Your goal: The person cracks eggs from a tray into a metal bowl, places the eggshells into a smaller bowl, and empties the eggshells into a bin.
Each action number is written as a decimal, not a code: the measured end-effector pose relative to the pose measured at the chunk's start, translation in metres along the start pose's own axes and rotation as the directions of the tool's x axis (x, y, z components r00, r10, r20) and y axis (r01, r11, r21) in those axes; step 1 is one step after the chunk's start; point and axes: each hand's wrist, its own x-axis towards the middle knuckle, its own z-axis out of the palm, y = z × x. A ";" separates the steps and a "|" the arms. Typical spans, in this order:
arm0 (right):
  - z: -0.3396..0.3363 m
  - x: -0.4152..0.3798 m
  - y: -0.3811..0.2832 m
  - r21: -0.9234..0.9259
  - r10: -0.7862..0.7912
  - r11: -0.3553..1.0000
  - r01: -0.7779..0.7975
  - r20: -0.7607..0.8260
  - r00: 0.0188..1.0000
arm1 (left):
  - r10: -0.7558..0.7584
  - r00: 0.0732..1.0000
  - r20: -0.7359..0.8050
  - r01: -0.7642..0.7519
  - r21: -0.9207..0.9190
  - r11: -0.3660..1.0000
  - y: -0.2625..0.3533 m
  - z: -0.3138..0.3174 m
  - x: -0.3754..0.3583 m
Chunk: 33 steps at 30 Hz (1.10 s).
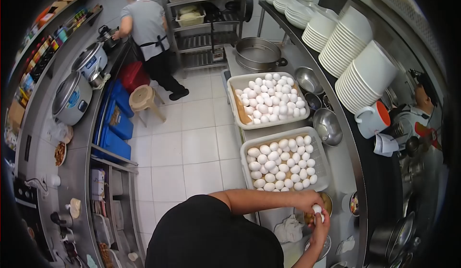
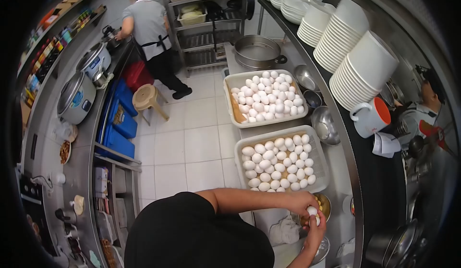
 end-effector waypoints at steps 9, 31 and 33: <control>0.000 0.006 0.012 -0.057 -0.087 0.994 0.088 0.015 0.996 | -0.047 0.999 -0.002 0.046 -0.146 0.988 -0.006 -0.003 -0.002; -0.001 -0.009 0.002 0.087 0.026 0.996 -0.018 -0.094 0.995 | 0.107 0.994 0.011 -0.107 -0.022 0.994 -0.018 0.020 0.017; -0.003 -0.006 0.008 0.101 0.026 0.995 -0.015 -0.105 0.994 | 0.091 0.996 0.013 -0.090 -0.034 0.995 -0.014 0.019 0.015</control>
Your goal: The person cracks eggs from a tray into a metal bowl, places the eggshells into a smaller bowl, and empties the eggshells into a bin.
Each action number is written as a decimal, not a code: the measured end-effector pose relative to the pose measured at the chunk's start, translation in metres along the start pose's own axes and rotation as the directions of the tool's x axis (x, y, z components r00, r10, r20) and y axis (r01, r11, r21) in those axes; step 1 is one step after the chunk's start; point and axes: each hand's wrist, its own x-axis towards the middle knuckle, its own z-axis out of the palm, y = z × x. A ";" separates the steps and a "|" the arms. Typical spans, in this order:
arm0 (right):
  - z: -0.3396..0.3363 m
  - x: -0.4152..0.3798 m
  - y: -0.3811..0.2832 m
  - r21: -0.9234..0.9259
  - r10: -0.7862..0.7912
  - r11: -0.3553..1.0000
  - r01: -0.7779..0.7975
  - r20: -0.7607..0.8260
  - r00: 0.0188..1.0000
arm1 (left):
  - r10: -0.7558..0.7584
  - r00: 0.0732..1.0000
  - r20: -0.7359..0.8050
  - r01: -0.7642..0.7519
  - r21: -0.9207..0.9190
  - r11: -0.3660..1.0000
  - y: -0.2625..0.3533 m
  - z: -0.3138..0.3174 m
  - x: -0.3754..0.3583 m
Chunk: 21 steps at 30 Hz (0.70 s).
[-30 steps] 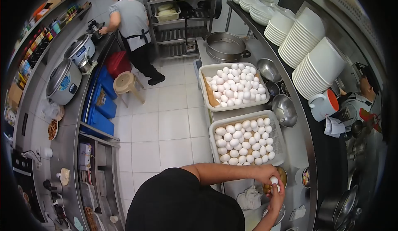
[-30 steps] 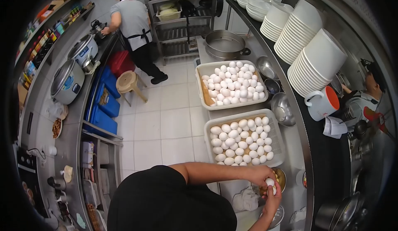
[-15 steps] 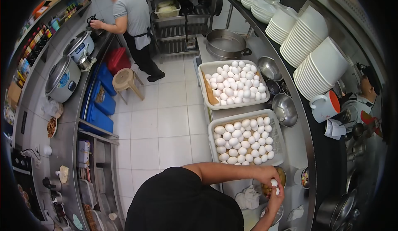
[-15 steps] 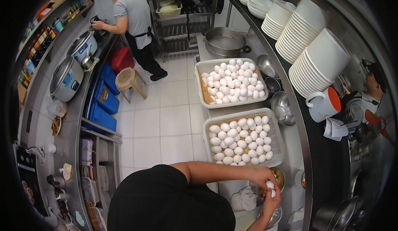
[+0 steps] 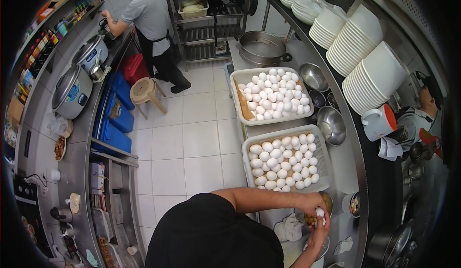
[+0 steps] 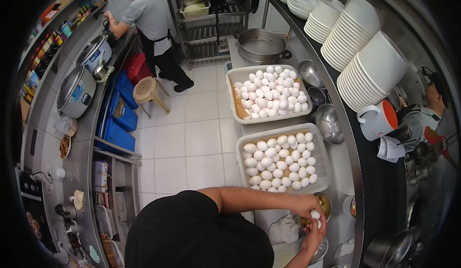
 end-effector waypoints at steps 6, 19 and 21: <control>0.000 0.003 0.003 -0.017 0.012 1.000 -0.013 -0.039 0.999 | -0.036 0.999 0.029 0.036 -0.003 0.999 0.007 -0.003 0.000; -0.006 0.015 0.004 -0.150 -0.055 0.988 0.045 -0.063 0.997 | -0.026 0.997 -0.078 0.017 -0.115 0.993 -0.001 0.010 -0.003; -0.005 0.017 0.001 -0.174 -0.081 0.982 0.071 -0.050 0.995 | -0.005 0.992 -0.125 -0.006 -0.088 0.996 -0.006 0.018 -0.001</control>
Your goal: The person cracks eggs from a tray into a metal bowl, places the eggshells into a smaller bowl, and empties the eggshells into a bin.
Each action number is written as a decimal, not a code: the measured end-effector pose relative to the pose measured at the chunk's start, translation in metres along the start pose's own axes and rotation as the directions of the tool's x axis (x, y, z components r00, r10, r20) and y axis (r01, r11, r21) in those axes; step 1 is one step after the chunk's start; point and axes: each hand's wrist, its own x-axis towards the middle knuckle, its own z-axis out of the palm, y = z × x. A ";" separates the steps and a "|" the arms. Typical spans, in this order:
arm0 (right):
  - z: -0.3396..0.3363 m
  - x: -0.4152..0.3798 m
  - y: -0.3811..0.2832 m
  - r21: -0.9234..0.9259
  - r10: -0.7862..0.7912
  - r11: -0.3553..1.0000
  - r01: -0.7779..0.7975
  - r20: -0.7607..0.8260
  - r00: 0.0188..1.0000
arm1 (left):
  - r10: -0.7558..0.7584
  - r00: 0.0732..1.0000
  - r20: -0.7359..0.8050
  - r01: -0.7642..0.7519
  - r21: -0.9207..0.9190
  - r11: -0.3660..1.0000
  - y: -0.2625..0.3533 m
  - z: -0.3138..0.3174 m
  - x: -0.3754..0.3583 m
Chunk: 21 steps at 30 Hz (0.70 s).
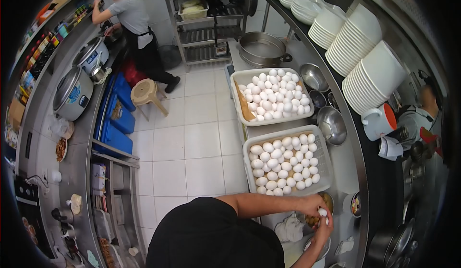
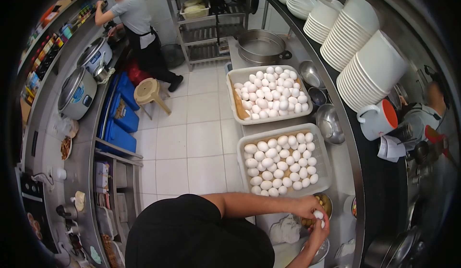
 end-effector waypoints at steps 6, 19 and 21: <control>0.003 0.009 0.004 -0.045 -0.157 0.986 0.159 0.034 0.987 | 0.037 0.999 -0.034 -0.041 -0.145 0.989 -0.002 -0.002 0.004; 0.012 0.001 0.002 -0.476 -0.349 0.824 0.309 0.003 0.937 | -0.169 0.978 0.126 0.135 0.240 0.961 0.000 -0.032 0.015; 0.009 -0.009 -0.012 -0.690 -0.392 0.665 0.286 0.003 0.920 | -0.150 0.979 0.136 0.091 0.371 0.924 -0.002 -0.028 0.017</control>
